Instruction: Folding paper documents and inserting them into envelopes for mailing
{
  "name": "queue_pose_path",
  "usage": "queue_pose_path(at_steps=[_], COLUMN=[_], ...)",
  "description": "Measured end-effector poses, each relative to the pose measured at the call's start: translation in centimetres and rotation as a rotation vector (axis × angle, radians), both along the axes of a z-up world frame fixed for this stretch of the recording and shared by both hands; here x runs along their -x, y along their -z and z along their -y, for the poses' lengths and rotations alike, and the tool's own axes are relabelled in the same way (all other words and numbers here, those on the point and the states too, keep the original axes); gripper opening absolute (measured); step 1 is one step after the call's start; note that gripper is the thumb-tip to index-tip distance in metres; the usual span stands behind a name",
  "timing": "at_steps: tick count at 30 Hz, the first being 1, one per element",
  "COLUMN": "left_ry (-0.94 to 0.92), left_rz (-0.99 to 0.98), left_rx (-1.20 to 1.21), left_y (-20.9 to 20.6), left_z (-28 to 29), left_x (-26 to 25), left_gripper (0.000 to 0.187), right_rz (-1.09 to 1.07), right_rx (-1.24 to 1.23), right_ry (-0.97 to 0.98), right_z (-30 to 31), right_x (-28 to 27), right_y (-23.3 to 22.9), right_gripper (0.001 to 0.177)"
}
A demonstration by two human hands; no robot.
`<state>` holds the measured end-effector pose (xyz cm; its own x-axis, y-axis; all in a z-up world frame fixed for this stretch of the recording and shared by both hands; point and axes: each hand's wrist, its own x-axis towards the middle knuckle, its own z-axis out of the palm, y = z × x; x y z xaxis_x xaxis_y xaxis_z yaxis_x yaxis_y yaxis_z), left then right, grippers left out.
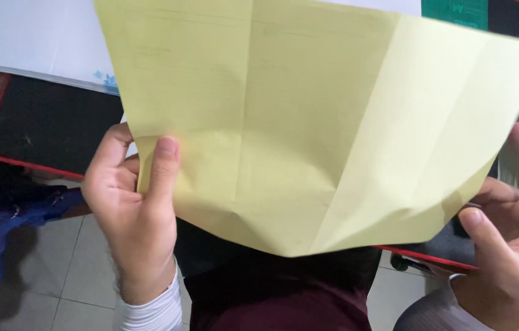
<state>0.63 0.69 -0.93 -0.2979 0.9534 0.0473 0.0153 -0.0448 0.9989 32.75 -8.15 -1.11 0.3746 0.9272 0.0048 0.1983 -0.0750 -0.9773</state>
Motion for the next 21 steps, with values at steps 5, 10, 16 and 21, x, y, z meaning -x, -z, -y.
queue_pose_path(at_steps=[5, 10, 16, 21], left_ry=[0.186, 0.154, 0.598, 0.562], left_rz=[-0.081, -0.516, -0.885, -1.033], left_rx=[-0.088, -0.223, -0.619, -0.787], left_y=[0.0, 1.1, 3.4, 5.0], left_z=[-0.1, 0.0, 1.7, 3.5], left_x=[-1.1, -1.8, -5.9, -9.4], left_gripper=[0.050, 0.076, 0.077, 0.020], right_rz=[0.274, 0.435, 0.249, 0.351], right_rx=[0.202, 0.369, 0.270, 0.402], right_ry=[0.048, 0.237, 0.285, 0.324], right_z=[-0.6, -0.6, -1.0, -0.9], right_x=[-1.6, -1.0, 0.8, 2.2], right_y=[-0.3, -0.4, -0.3, -2.5], right_gripper=[0.088, 0.063, 0.036, 0.039])
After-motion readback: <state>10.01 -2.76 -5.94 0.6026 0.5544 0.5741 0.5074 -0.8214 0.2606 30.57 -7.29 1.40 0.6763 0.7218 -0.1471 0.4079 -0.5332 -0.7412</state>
